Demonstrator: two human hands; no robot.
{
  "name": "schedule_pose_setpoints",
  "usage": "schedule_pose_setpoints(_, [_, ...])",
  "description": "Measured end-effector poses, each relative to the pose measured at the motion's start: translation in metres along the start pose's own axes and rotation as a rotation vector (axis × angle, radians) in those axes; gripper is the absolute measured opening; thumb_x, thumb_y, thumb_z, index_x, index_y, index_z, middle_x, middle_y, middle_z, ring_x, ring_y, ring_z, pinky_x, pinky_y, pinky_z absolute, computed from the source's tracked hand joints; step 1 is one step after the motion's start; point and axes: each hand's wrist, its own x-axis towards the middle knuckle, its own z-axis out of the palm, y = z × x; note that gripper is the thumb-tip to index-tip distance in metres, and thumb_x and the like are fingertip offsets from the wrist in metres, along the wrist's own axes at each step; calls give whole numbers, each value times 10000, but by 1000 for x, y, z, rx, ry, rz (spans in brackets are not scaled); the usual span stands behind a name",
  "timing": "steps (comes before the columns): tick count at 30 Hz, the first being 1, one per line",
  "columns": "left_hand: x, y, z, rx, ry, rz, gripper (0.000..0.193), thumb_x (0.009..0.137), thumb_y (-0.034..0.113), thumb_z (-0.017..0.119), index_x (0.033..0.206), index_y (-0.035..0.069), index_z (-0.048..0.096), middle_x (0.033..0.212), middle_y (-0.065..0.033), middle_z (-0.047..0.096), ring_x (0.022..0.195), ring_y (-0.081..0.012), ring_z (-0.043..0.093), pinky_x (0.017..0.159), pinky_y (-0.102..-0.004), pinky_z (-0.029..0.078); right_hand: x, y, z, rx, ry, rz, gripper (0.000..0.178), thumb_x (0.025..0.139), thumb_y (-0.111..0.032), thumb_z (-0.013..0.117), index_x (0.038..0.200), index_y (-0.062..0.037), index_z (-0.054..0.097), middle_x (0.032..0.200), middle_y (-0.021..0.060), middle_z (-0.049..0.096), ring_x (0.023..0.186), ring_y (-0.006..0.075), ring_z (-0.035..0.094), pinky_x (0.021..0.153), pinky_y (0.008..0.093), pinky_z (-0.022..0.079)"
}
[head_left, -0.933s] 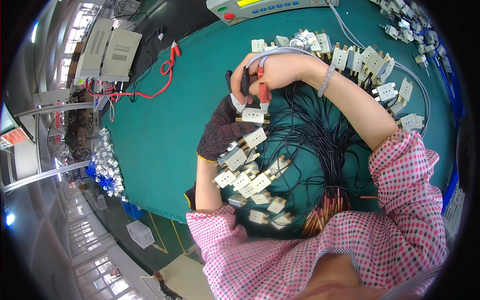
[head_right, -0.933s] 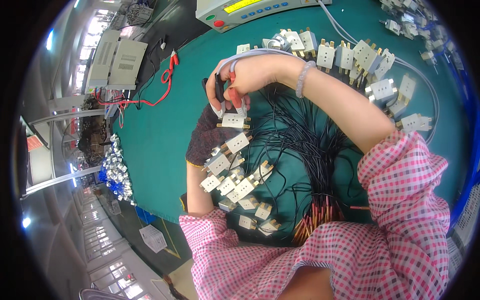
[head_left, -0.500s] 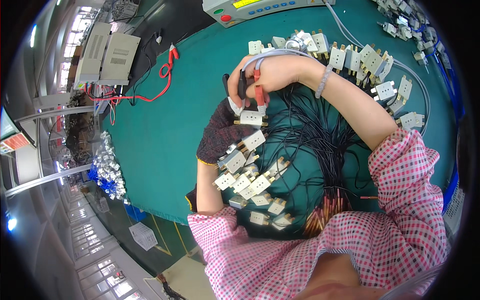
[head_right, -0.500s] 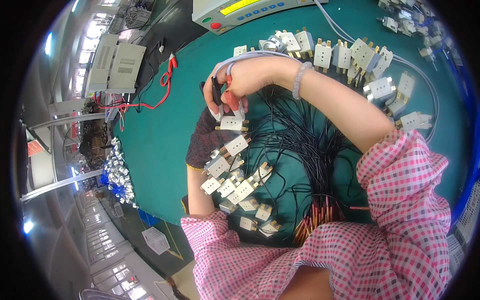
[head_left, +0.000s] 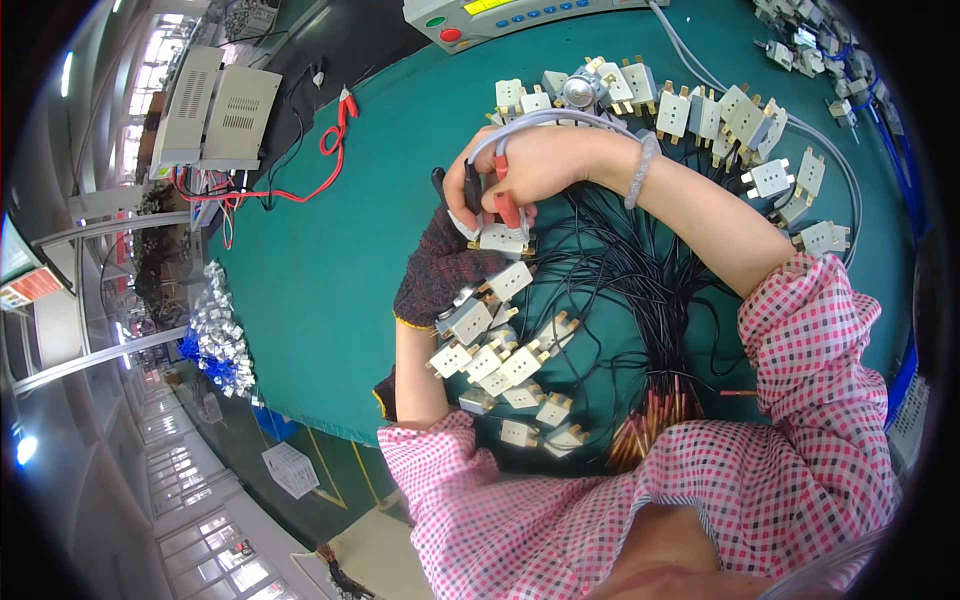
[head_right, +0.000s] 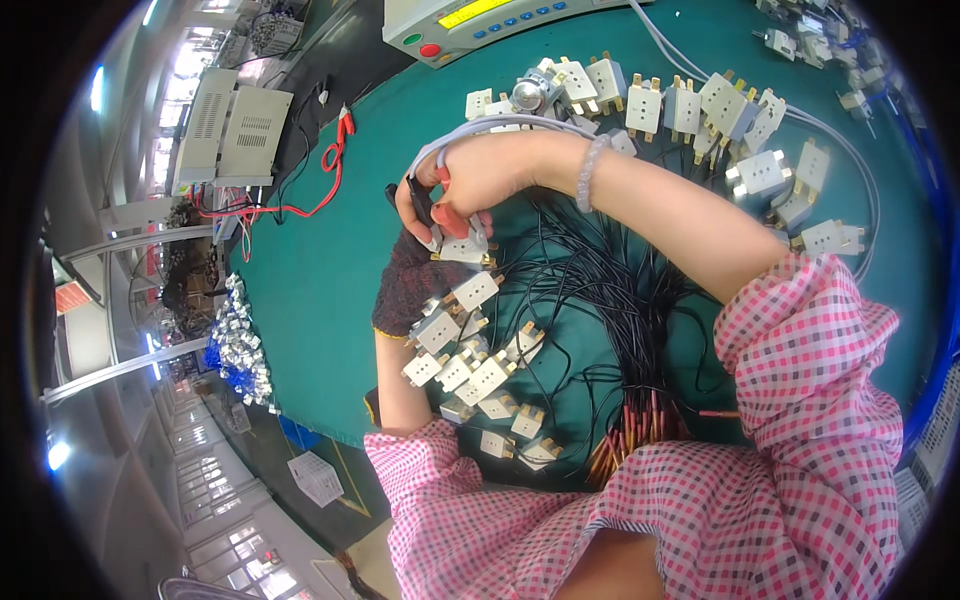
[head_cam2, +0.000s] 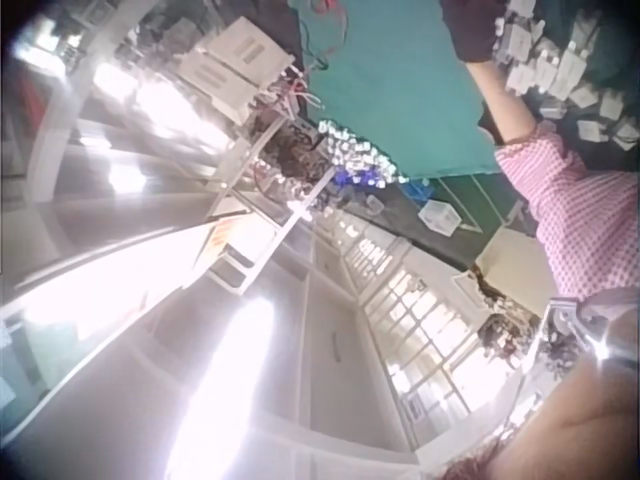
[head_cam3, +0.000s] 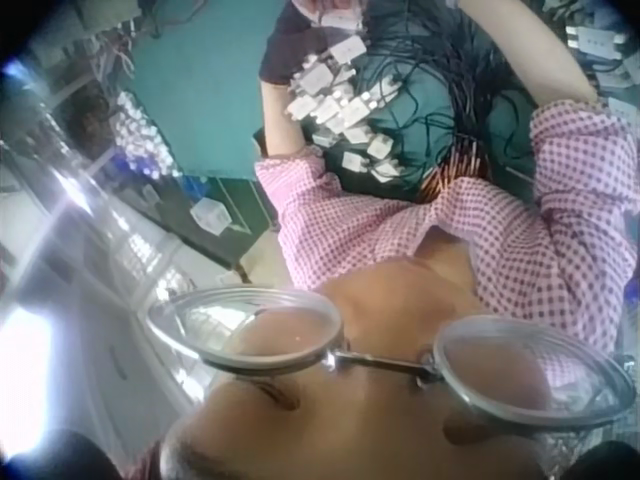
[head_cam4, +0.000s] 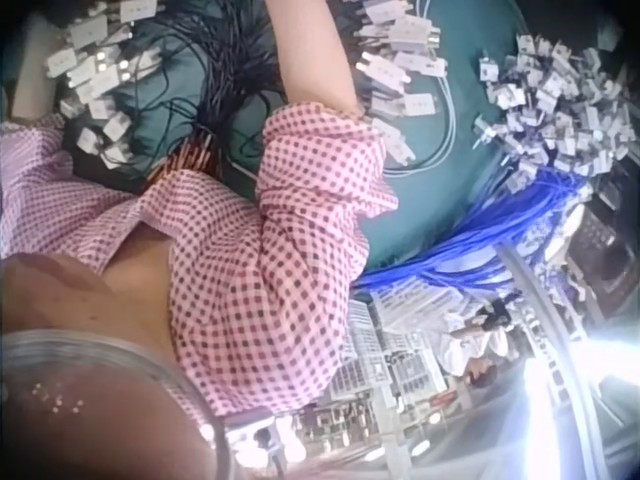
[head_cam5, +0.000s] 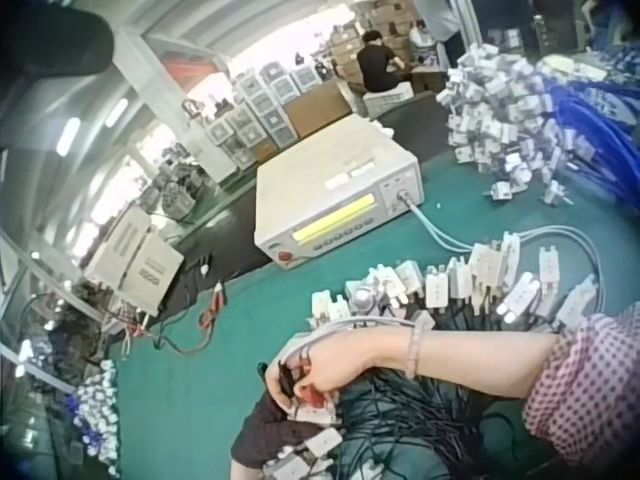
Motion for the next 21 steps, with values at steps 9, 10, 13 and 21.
schedule_pose_setpoints(9, [18,-1,10,-116,-15,42,377,814,181,658,1127,5,545,1021,-132,624,1020,-233,614,867,-354,510,0,0,2,-27,-15,26,111,770,-34,550,805,-35,655,721,87,654,571,143,609,476,261,468])
schedule_pose_setpoints(10, [17,-1,10,-129,-16,44,369,822,193,652,1120,2,547,1011,-133,625,1015,-235,615,864,-353,511,1,-1,3,-29,-1,39,111,770,-34,550,805,-35,655,721,87,654,571,143,609,476,261,468])
schedule_pose_setpoints(13, [8,-3,10,-188,-18,50,355,845,228,633,1101,-5,553,980,-138,628,1000,-240,620,852,-352,514,1,-3,2,-105,24,-40,94,779,-28,558,793,-35,651,717,85,658,563,140,609,478,267,471])
schedule_pose_setpoints(21, [4,26,14,-232,-182,-189,436,900,273,619,1220,5,491,1033,-170,632,952,-273,634,804,-349,531,4,5,-30,532,674,-297,191,827,17,479,934,-25,632,798,91,648,589,160,653,512,236,518])
